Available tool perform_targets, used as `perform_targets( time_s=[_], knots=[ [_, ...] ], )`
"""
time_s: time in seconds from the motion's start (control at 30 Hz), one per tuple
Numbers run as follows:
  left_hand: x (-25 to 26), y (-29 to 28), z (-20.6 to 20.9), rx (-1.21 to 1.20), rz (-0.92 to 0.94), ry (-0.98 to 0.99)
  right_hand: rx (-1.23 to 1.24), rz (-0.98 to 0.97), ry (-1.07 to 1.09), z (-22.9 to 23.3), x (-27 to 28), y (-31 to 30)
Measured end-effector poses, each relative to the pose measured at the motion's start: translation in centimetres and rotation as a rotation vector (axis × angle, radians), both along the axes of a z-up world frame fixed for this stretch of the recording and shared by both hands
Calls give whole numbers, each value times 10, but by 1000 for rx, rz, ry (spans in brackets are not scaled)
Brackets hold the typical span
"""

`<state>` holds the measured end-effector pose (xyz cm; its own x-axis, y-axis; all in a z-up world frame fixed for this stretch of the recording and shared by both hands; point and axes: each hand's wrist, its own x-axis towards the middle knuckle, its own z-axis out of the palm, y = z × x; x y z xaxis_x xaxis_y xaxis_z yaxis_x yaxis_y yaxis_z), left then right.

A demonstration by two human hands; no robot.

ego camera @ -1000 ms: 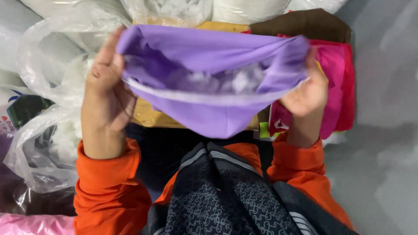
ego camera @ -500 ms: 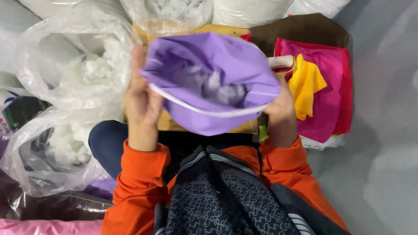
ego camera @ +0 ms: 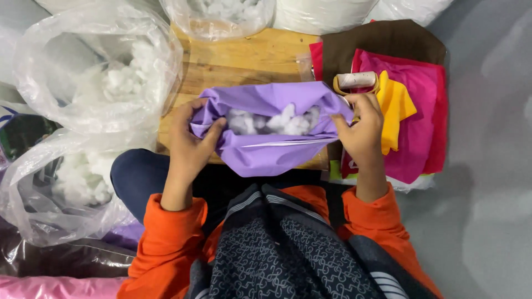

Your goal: A person is stuffing a purple fabric pillowcase with white synthetic fiber filling at a workshop station.

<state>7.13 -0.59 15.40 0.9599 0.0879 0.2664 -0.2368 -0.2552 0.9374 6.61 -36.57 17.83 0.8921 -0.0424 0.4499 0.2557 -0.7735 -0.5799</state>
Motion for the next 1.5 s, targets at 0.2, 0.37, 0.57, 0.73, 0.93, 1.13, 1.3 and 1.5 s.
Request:
perform_targets(
  time_s=[0.2,0.37,0.57,0.73,0.93,1.13,1.3,1.5],
  knots=[
    [-8,0,14,37,62,-22,3,3,-135,11,-3,8],
    [8,8,-45,-911,-159,349,148,65,67,-20,13,0],
    [17,-6,-29,-1377,-335,369,1646,676,319,7,22,-16],
    [56,12,-31,-1742,-466,319,1864,504,546,-1,28,-16],
    [46,2,-49,-1628,-235,307,1712,336,518,-88,61,-48],
    [30,-18,-57,-1364,-109,233,-24,-169,-432,-10,24,21],
    [19,-26,-59,-1257,-145,197,-334,587,162,-26,31,80],
    [-10,-25,-30,-1283,-184,206,-550,633,430,-24,100,114]
  ],
)
